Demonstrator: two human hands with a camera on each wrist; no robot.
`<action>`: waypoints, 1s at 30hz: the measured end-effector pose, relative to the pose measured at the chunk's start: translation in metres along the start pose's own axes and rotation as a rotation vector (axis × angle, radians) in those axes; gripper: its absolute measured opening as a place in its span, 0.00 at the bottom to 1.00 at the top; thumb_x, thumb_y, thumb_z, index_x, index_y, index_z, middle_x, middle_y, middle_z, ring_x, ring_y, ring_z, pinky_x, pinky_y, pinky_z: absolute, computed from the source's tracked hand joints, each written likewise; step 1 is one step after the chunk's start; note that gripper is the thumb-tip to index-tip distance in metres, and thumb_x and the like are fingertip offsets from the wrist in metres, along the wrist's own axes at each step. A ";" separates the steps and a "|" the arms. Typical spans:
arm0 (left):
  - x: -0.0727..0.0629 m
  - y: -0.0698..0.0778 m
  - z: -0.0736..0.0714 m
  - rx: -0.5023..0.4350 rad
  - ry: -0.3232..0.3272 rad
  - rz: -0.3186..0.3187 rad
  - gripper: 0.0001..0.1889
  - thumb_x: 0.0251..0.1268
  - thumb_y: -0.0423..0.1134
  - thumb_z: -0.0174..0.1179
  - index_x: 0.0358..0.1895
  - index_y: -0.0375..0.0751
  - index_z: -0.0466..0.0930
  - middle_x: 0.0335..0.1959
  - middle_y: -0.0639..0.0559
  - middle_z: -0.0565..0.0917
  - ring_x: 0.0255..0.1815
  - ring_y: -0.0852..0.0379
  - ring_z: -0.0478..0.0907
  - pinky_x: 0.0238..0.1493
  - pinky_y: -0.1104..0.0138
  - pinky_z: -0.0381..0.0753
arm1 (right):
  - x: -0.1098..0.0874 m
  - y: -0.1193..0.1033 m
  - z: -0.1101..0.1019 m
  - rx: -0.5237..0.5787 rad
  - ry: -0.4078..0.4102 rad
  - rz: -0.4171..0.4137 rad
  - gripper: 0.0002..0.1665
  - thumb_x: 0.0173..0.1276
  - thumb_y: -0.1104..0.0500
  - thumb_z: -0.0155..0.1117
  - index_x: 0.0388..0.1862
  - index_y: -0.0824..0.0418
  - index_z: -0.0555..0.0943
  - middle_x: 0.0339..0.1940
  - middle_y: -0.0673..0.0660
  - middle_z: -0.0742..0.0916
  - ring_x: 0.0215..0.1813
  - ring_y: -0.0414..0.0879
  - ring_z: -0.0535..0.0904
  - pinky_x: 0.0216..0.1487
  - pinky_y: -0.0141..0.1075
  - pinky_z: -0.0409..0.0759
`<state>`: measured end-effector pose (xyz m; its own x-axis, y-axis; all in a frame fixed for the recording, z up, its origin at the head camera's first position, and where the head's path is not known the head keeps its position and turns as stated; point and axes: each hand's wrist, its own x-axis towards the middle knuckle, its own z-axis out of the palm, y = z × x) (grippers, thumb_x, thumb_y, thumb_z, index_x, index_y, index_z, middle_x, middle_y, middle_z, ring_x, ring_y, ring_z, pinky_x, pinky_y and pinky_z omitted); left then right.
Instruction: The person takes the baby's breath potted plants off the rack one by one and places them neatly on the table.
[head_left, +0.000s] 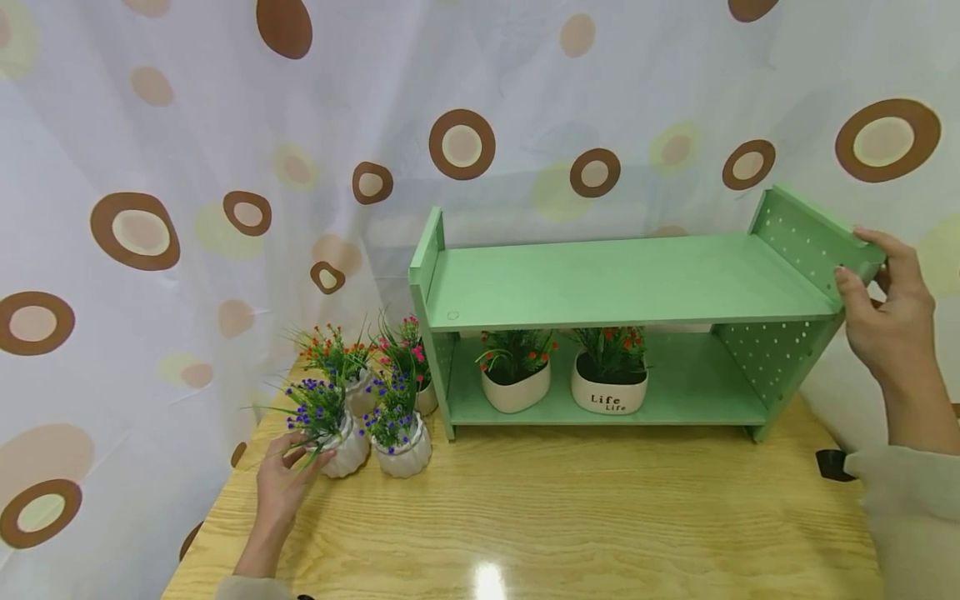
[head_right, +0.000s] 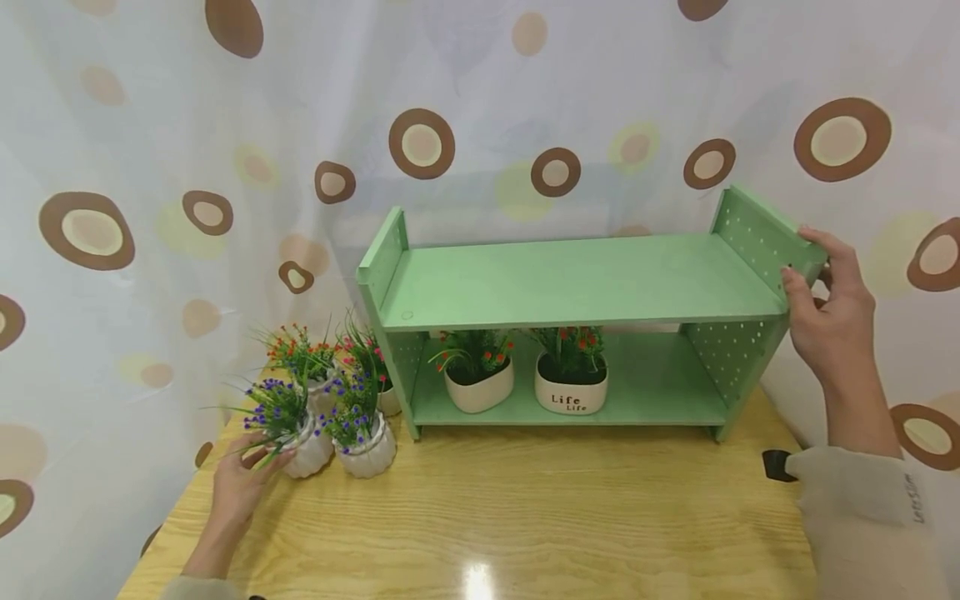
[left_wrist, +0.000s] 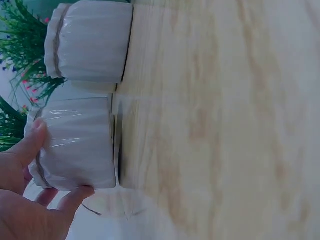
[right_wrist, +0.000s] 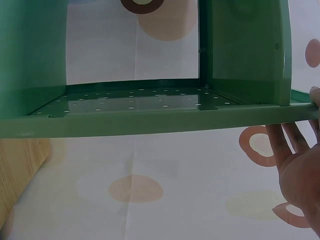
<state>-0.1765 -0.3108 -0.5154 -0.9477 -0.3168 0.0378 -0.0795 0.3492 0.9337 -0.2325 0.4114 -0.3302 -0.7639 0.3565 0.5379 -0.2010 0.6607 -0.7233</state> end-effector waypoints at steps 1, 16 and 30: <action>0.000 0.000 0.000 0.002 -0.002 0.000 0.26 0.66 0.36 0.72 0.61 0.31 0.73 0.76 0.37 0.64 0.73 0.34 0.68 0.40 0.83 0.79 | 0.000 0.000 0.000 -0.002 0.000 0.003 0.32 0.83 0.53 0.50 0.82 0.35 0.60 0.79 0.53 0.71 0.71 0.32 0.69 0.43 0.09 0.70; -0.002 0.001 0.001 0.029 -0.042 -0.031 0.27 0.64 0.41 0.75 0.59 0.33 0.72 0.74 0.40 0.66 0.74 0.37 0.68 0.47 0.77 0.79 | 0.000 0.001 0.002 -0.025 0.014 0.015 0.32 0.83 0.51 0.50 0.81 0.33 0.60 0.78 0.50 0.71 0.71 0.31 0.68 0.54 0.13 0.72; -0.002 -0.001 0.000 -0.041 -0.051 -0.033 0.28 0.64 0.39 0.75 0.60 0.32 0.72 0.73 0.41 0.66 0.70 0.43 0.69 0.42 0.77 0.77 | 0.000 -0.001 0.003 -0.022 0.014 0.028 0.32 0.83 0.51 0.49 0.81 0.32 0.59 0.78 0.50 0.71 0.73 0.31 0.67 0.56 0.15 0.72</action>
<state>-0.1748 -0.3110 -0.5159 -0.9594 -0.2817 -0.0100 -0.0988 0.3030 0.9479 -0.2339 0.4091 -0.3308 -0.7605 0.3839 0.5237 -0.1660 0.6647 -0.7284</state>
